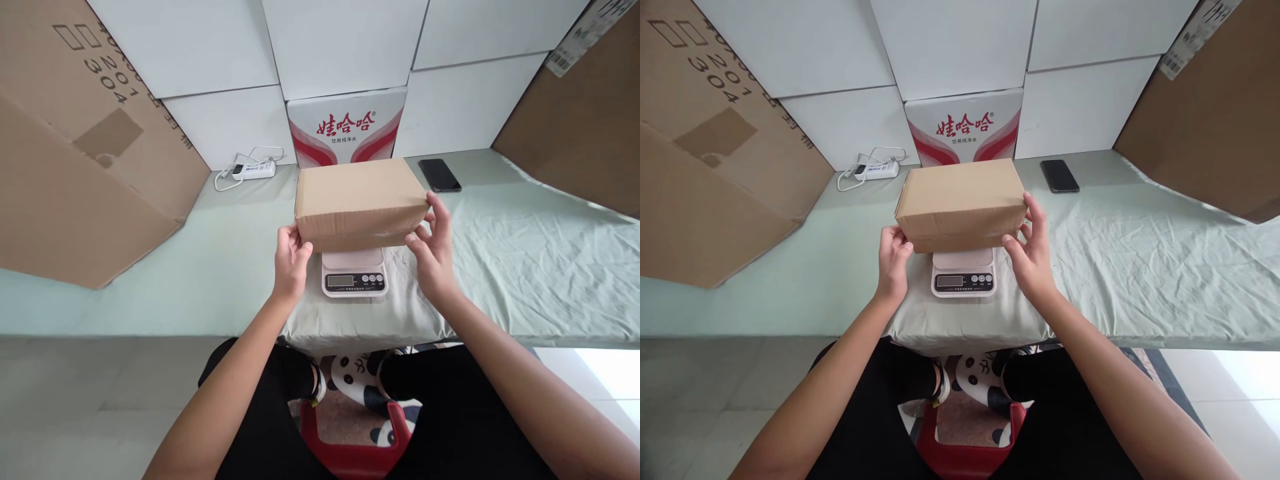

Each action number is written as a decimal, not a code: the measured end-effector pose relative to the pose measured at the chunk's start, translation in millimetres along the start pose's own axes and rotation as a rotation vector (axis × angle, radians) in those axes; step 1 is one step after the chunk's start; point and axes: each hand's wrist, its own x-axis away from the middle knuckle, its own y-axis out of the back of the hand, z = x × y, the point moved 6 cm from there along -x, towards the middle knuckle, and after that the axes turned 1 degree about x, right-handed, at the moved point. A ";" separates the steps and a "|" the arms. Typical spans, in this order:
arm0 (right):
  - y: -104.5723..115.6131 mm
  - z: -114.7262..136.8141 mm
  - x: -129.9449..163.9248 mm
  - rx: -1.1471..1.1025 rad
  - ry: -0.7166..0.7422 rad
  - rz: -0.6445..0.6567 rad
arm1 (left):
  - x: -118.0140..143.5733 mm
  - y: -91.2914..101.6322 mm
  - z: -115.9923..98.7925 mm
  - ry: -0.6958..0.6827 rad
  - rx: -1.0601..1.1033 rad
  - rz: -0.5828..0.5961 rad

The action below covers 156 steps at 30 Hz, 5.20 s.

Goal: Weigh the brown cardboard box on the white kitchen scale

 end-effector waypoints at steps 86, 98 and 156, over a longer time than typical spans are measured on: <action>17.3 -13.1 13.6 0.067 -0.055 -0.122 | -7.9 35.8 -3.6 -0.007 -0.141 -0.254; 16.4 -14.3 13.0 0.043 -0.085 -0.134 | -9.0 33.3 -0.3 -0.004 -0.099 -0.228; 15.8 -13.9 10.9 0.044 -0.093 -0.156 | -3.6 23.7 9.7 -0.059 -0.167 -0.122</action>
